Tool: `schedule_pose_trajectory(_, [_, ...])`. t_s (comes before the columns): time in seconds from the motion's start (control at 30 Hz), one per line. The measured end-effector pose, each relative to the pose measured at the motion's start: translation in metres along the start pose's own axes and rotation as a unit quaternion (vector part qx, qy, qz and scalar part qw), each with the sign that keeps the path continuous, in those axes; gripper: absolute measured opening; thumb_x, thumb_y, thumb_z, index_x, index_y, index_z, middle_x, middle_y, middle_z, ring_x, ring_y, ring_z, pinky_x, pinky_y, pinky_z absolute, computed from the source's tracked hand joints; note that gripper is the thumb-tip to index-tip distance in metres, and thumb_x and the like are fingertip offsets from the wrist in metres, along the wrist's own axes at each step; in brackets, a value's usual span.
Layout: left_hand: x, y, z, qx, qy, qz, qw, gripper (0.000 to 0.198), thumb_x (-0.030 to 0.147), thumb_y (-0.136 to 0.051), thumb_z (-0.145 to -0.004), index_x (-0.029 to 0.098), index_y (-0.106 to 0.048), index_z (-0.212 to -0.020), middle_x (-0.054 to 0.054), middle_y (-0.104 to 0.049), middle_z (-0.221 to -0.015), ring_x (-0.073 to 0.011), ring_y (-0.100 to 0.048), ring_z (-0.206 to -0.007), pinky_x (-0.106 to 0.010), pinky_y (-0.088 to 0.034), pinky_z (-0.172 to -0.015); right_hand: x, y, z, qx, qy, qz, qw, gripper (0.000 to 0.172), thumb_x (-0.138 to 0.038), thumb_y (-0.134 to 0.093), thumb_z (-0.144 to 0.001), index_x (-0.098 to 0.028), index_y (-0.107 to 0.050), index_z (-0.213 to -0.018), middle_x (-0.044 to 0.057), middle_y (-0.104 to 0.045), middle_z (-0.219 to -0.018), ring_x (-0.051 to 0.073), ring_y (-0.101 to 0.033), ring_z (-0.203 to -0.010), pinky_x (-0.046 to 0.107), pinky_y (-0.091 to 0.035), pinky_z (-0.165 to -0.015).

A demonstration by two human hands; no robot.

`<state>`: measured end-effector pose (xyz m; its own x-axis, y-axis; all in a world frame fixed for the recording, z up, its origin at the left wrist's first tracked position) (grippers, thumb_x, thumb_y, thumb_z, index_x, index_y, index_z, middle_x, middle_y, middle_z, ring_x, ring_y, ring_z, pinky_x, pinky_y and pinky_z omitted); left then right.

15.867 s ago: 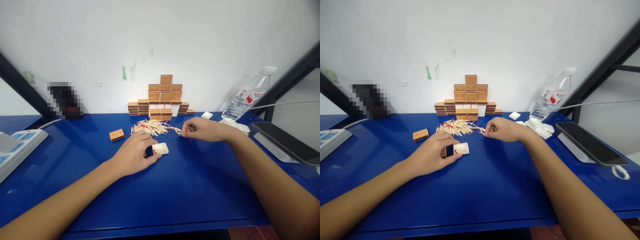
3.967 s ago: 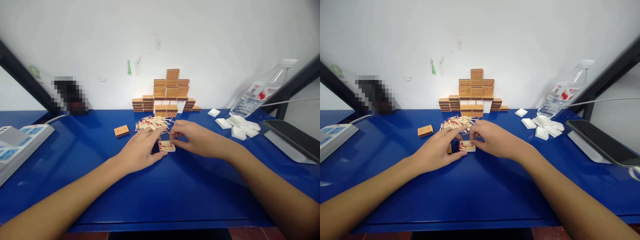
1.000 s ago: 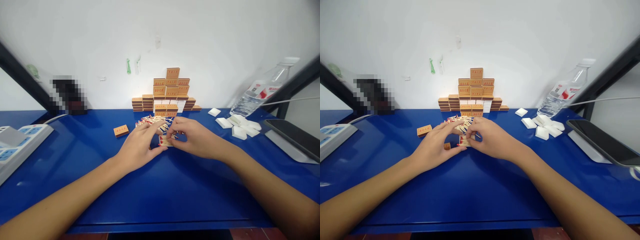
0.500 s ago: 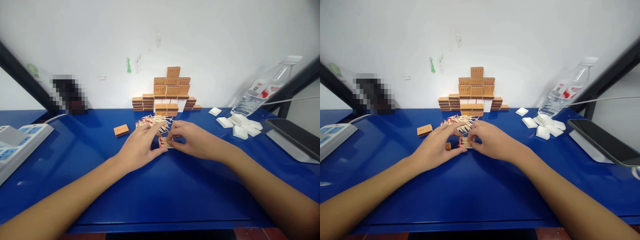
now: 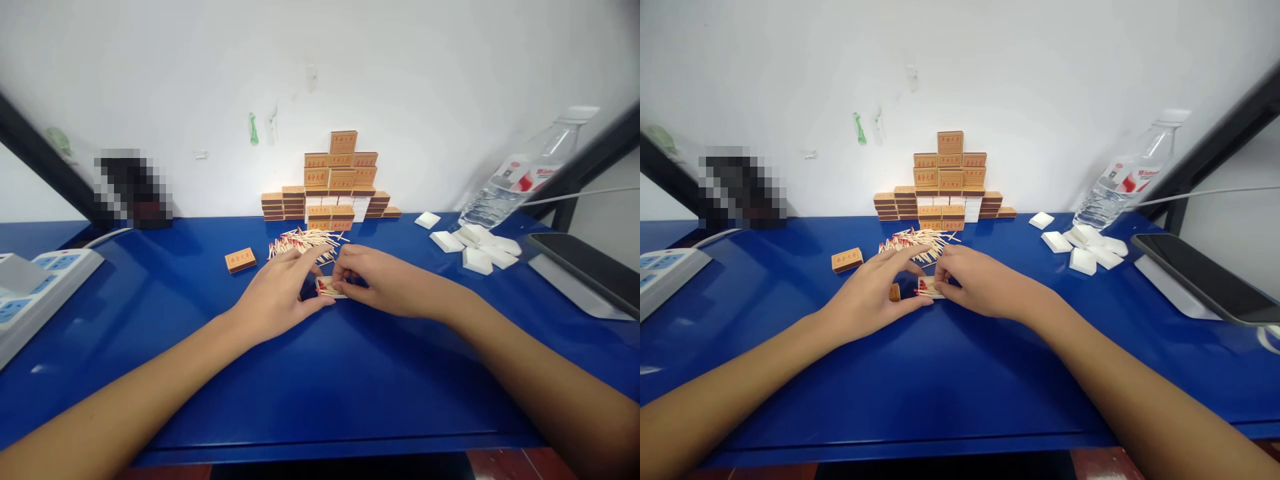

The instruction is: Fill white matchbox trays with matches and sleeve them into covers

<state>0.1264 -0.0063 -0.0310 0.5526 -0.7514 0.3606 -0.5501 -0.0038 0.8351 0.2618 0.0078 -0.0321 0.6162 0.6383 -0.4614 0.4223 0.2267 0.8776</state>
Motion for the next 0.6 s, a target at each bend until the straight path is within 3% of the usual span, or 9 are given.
schedule_pose_trajectory(0.27, [-0.0018,0.0001,0.0,-0.002,0.006,-0.003,1.0,0.079,0.035,-0.084,-0.089,0.024,-0.041,-0.155,-0.007,-0.075,-0.118,-0.0292,-0.065,-0.122,-0.05,-0.052,-0.107,0.0029,-0.0018,-0.0001,-0.011,0.007,-0.002,1.0,0.01,-0.018,-0.06,-0.098,-0.02,-0.07,-0.097,0.007,-0.065,-0.102,0.022,-0.061,-0.093,0.035,-0.047,-0.082])
schedule_pose_trajectory(0.6, [-0.001,-0.0008,0.0002,-0.006,0.006,0.008,1.0,0.078,0.032,-0.084,-0.089,0.026,-0.041,-0.154,-0.004,-0.075,-0.116,-0.0289,-0.066,-0.122,-0.049,-0.052,-0.107,-0.004,-0.0028,0.0024,-0.033,-0.007,-0.008,0.999,0.017,-0.028,-0.053,-0.104,-0.019,-0.064,-0.094,0.009,-0.063,-0.104,0.022,-0.059,-0.093,0.037,-0.047,-0.083])
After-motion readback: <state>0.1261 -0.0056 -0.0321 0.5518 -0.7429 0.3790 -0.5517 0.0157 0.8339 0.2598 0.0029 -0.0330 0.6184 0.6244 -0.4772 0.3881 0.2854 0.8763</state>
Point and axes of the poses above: each hand's wrist, its own z-axis away from the middle knuckle, its own y-axis out of the back of the hand, x = y × z, the point moved 8 cm from there along -z, towards the middle knuckle
